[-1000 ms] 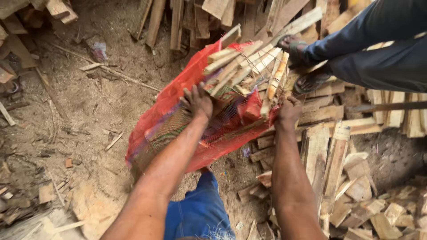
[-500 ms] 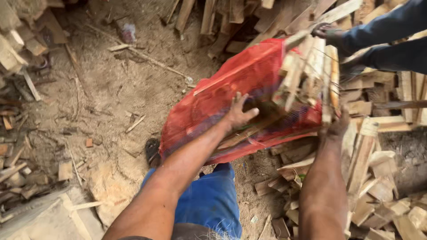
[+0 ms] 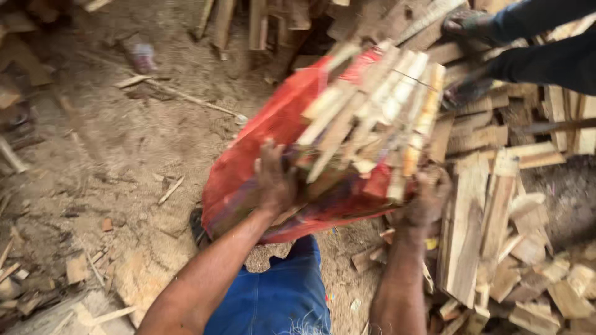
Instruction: The person ties a bundle of thin wood strips together using a string, lifts the bundle into a large mesh bag, and then carries the bag across a wood-storage area.
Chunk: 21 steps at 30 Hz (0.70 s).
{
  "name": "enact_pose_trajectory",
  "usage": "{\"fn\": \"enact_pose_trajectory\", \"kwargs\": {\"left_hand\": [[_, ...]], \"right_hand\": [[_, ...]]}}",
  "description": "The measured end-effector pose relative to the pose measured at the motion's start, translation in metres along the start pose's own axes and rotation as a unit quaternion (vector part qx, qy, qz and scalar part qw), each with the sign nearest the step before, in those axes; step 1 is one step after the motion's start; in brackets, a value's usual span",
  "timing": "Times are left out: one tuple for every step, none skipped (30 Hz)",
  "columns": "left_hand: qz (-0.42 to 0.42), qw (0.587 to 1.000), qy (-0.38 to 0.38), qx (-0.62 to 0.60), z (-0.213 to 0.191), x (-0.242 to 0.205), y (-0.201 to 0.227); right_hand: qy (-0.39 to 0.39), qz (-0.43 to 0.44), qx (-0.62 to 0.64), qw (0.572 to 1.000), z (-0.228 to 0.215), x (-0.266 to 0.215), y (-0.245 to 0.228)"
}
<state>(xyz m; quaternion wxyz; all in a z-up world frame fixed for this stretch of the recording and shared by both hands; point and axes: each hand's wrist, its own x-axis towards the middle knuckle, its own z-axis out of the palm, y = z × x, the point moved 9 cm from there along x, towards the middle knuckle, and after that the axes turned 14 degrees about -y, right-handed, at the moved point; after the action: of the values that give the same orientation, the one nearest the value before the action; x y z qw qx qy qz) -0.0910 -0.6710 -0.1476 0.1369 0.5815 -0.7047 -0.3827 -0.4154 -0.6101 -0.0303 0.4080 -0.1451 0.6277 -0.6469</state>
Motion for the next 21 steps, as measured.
{"fn": "enact_pose_trajectory", "kwargs": {"left_hand": [[0.019,0.997,0.077,-0.013,-0.010,-0.005,-0.002],[0.016,0.997,0.077,-0.004,-0.009,-0.001,-0.007],[0.014,0.997,0.076,0.006,-0.007,0.000,-0.008],[0.013,0.996,0.081,0.019,-0.009,0.007,-0.008],[-0.002,0.997,0.079,0.011,-0.009,0.018,-0.011],[-0.018,0.997,0.072,0.007,-0.012,0.026,-0.014],[-0.035,0.997,0.066,0.002,-0.014,0.035,-0.016],[-0.042,0.996,0.076,0.000,-0.014,0.040,-0.012],[-0.050,0.995,0.087,-0.001,-0.013,0.047,-0.006],[-0.052,0.993,0.106,0.001,-0.016,0.064,-0.002],[-0.067,0.993,0.097,0.012,-0.013,0.080,0.002],[-0.093,0.992,0.078,0.023,-0.004,0.088,0.007],[-0.120,0.990,0.060,0.033,0.003,0.096,0.010],[-0.101,0.990,0.090,0.035,0.001,0.106,0.017],[-0.082,0.989,0.120,0.037,-0.001,0.112,0.021],[-0.070,0.987,0.141,0.040,-0.001,0.105,0.025],[-0.065,0.988,0.137,0.039,0.002,0.101,0.025],[-0.061,0.988,0.134,0.037,0.003,0.101,0.025],[-0.057,0.989,0.131,0.035,0.002,0.101,0.024],[-0.062,0.989,0.124,0.041,0.003,0.099,0.023],[-0.067,0.990,0.118,0.048,0.003,0.098,0.023]], "right_hand": [[0.017,0.016,-0.007,1.000,-0.002,-0.001,0.006],[0.032,0.030,-0.013,0.999,-0.002,0.001,0.015],[0.048,0.044,-0.020,0.998,-0.007,0.007,0.021],[0.013,0.024,-0.029,0.999,-0.001,0.021,0.023],[-0.021,0.003,-0.039,0.999,0.005,0.038,0.026],[-0.050,-0.014,-0.048,0.998,0.010,0.048,0.031],[-0.067,-0.067,-0.148,0.984,0.015,0.063,0.027],[-0.088,-0.116,-0.252,0.957,0.022,0.085,0.022],[-0.110,-0.162,-0.352,0.915,0.031,0.103,0.021],[-0.086,-0.085,-0.268,0.956,0.023,0.134,0.040],[-0.062,-0.005,-0.180,0.982,0.018,0.165,0.062],[-0.066,-0.008,-0.172,0.983,0.018,0.189,0.069],[-0.068,-0.012,-0.165,0.984,0.016,0.214,0.076],[-0.075,-0.028,-0.153,0.985,0.019,0.242,0.079],[-0.041,-0.016,-0.214,0.976,0.013,0.264,0.084],[-0.004,0.004,-0.279,0.960,-0.002,0.274,0.091],[0.033,0.024,-0.344,0.938,-0.016,0.279,0.098],[0.043,0.013,-0.343,0.938,-0.024,0.286,0.102],[0.053,0.003,-0.341,0.938,-0.029,0.289,0.105],[0.063,-0.009,-0.342,0.938,-0.034,0.291,0.104],[0.055,-0.024,-0.380,0.923,-0.033,0.291,0.099]]}}
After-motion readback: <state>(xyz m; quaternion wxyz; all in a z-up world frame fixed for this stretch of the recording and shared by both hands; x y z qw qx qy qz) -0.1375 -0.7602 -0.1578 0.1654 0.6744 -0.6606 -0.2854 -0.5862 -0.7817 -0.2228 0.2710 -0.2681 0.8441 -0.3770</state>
